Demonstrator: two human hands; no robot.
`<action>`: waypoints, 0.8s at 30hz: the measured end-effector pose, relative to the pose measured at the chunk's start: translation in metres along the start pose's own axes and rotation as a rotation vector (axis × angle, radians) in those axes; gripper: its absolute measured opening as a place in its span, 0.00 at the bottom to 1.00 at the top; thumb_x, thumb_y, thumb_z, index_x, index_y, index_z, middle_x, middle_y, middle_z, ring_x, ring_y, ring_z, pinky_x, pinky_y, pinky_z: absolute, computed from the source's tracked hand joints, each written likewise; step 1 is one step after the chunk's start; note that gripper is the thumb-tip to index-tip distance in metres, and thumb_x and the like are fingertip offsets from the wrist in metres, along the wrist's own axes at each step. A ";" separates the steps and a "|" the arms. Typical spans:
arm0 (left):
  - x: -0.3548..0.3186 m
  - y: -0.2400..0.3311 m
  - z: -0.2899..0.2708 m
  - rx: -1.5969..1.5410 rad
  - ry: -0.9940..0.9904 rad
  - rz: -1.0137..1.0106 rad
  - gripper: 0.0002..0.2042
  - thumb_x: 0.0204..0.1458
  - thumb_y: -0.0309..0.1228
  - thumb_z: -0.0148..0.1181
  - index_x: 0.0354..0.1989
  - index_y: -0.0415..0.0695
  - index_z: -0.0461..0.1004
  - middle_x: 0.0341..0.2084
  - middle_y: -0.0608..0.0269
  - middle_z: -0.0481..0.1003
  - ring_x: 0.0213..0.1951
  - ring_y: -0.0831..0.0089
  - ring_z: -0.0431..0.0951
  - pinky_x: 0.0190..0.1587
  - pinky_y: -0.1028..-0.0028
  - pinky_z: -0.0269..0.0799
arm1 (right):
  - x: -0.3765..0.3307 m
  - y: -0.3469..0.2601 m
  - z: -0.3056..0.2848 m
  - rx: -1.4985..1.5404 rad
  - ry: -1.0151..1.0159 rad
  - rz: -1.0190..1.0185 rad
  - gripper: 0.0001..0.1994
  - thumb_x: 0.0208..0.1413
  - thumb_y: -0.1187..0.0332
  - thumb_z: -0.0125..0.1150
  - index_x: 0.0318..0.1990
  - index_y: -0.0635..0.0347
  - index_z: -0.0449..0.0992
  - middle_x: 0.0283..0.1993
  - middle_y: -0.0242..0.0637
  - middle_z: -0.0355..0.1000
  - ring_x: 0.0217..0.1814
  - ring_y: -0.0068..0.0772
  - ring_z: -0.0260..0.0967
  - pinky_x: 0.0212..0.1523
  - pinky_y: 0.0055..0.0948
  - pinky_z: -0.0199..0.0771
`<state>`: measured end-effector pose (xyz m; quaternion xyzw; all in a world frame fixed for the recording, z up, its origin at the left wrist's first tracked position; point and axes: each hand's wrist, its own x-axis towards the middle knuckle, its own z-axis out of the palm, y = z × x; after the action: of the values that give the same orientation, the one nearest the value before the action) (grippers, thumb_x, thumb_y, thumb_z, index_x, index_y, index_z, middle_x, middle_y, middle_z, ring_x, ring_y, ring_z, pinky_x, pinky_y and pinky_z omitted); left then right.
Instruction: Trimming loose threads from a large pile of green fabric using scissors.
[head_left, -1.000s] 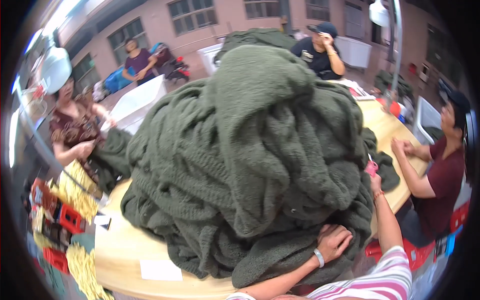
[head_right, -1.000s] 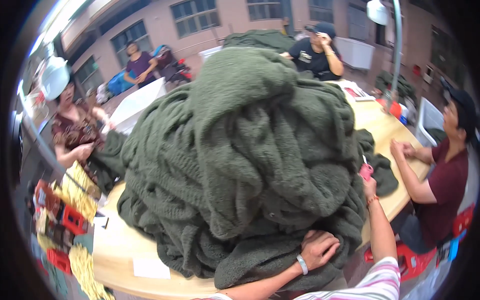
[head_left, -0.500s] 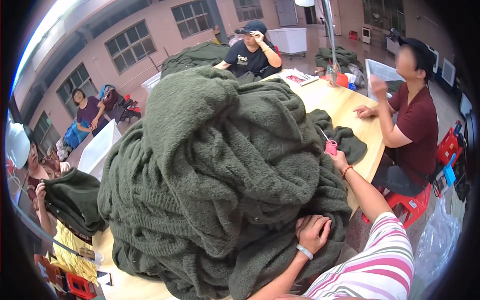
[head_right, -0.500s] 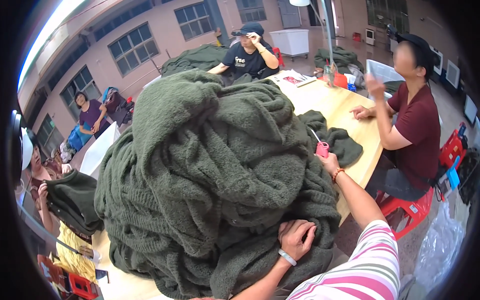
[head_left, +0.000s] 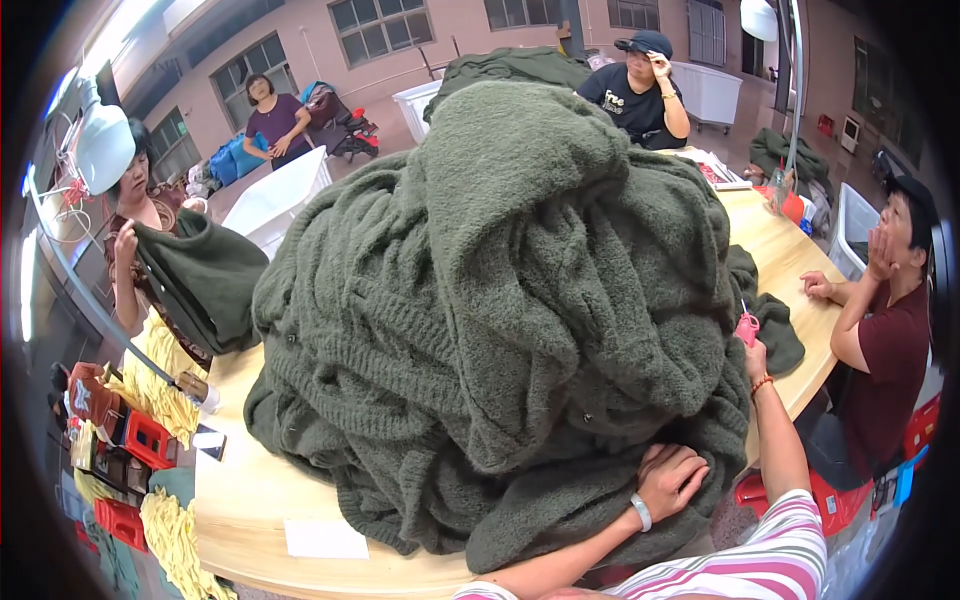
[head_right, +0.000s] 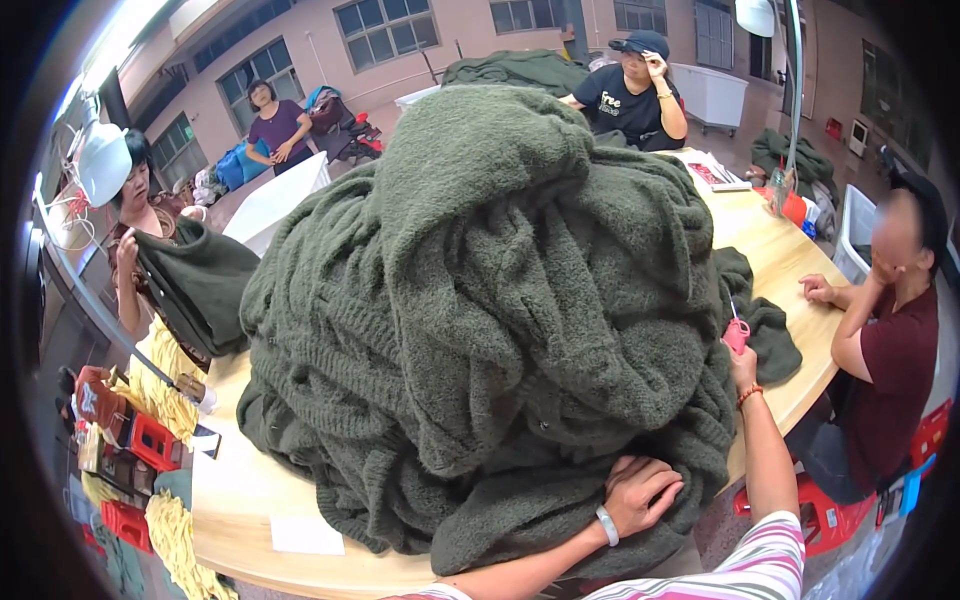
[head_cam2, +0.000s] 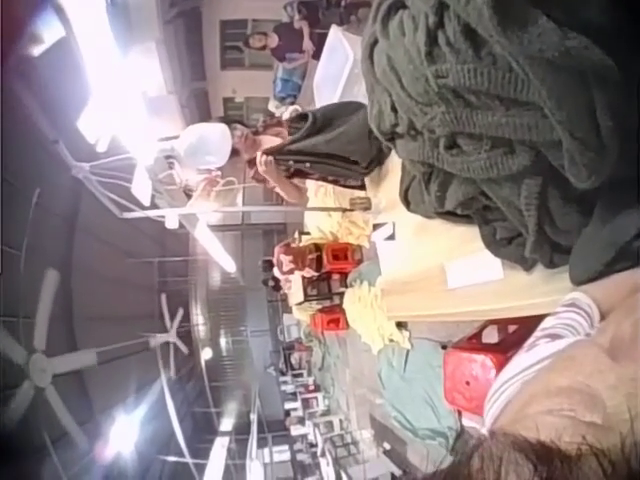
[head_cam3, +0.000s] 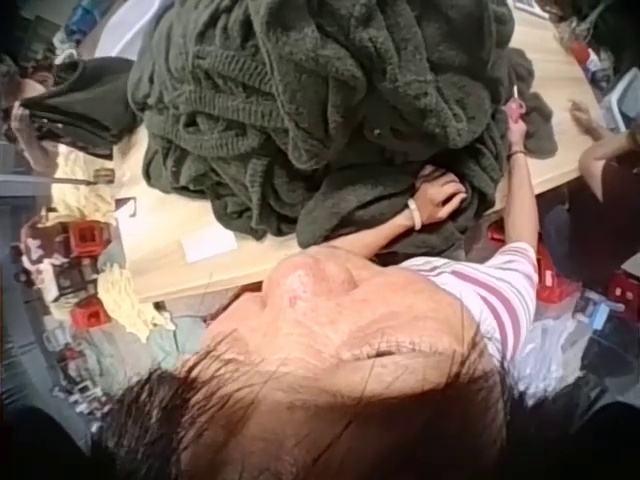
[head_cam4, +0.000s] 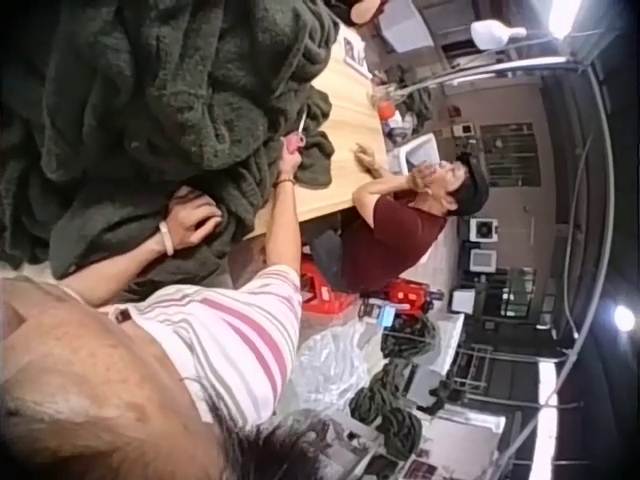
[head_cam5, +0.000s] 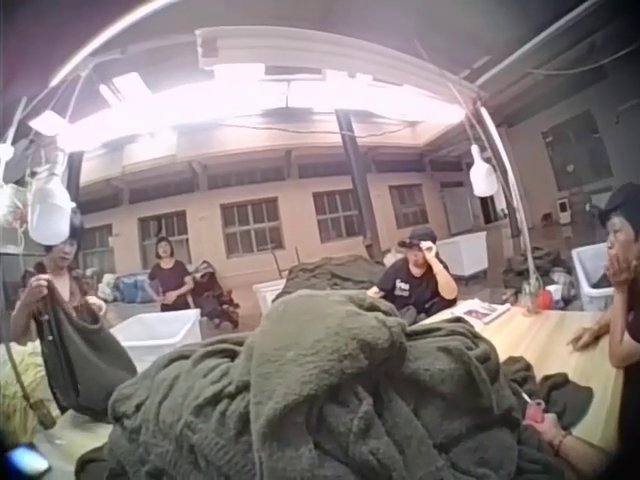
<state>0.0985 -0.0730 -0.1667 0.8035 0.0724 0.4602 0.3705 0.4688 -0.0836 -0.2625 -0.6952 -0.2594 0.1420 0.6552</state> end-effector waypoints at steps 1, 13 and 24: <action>-0.001 0.001 0.001 -0.004 0.001 -0.001 0.05 0.43 0.27 0.62 0.29 0.45 0.74 0.25 0.66 0.72 0.29 0.68 0.72 0.36 0.70 0.62 | 0.001 0.003 -0.001 -0.031 0.011 -0.008 0.11 0.51 0.62 0.65 0.31 0.62 0.76 0.27 0.24 0.70 0.26 0.15 0.62 0.28 0.20 0.64; -0.001 0.000 0.003 -0.021 -0.007 -0.008 0.05 0.43 0.27 0.62 0.29 0.44 0.74 0.26 0.66 0.72 0.30 0.69 0.73 0.36 0.70 0.62 | 0.000 0.001 -0.006 -0.133 0.035 -0.032 0.11 0.51 0.63 0.65 0.32 0.64 0.77 0.28 0.23 0.70 0.28 0.14 0.62 0.30 0.20 0.64; 0.000 0.001 0.002 -0.025 -0.005 -0.015 0.05 0.43 0.27 0.62 0.29 0.44 0.74 0.26 0.66 0.71 0.29 0.68 0.72 0.36 0.71 0.62 | 0.003 0.004 -0.009 -0.096 -0.010 -0.025 0.11 0.52 0.62 0.64 0.31 0.63 0.77 0.27 0.23 0.69 0.28 0.15 0.62 0.30 0.20 0.64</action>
<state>0.0997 -0.0745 -0.1664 0.7996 0.0716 0.4562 0.3840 0.4772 -0.0896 -0.2646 -0.7219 -0.2780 0.1246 0.6214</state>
